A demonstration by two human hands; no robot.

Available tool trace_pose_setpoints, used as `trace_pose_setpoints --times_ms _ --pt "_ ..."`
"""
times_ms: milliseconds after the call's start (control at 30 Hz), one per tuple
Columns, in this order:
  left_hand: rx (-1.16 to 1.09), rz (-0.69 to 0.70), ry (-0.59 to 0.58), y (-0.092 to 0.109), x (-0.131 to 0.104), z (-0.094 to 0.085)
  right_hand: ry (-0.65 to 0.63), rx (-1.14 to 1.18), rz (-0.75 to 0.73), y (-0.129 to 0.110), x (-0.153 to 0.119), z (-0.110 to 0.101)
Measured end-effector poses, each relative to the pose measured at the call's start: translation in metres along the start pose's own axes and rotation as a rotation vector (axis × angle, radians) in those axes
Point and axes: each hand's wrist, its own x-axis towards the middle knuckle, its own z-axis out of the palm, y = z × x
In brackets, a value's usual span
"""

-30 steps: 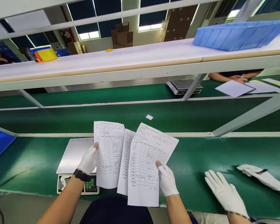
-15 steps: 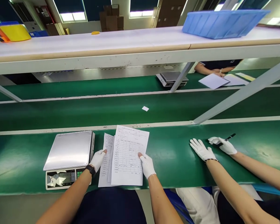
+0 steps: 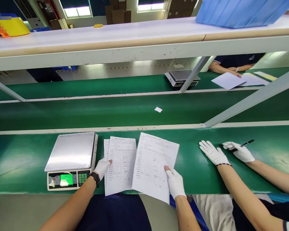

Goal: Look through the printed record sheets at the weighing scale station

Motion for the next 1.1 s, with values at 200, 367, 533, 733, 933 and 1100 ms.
trace_pose_setpoints --times_ms 200,367,533,733,933,1100 --pt "-0.025 -0.006 0.006 -0.003 -0.002 -0.003 0.029 -0.092 -0.016 0.006 -0.003 -0.023" --pt "-0.063 0.015 -0.009 -0.007 -0.004 -0.003 -0.061 -0.105 0.0 0.01 -0.003 -0.007" --pt "-0.131 0.069 -0.058 -0.004 -0.019 -0.005 -0.134 -0.122 -0.009 0.004 -0.003 0.001" --pt "-0.195 0.157 -0.108 0.004 -0.041 -0.015 -0.233 -0.033 0.086 -0.015 -0.012 0.013" --pt "-0.183 0.182 -0.14 0.013 -0.058 -0.018 -0.308 0.028 0.011 -0.022 -0.018 0.029" --pt "-0.18 0.172 -0.22 0.023 -0.067 -0.016 -0.324 0.042 -0.07 -0.039 -0.029 0.032"
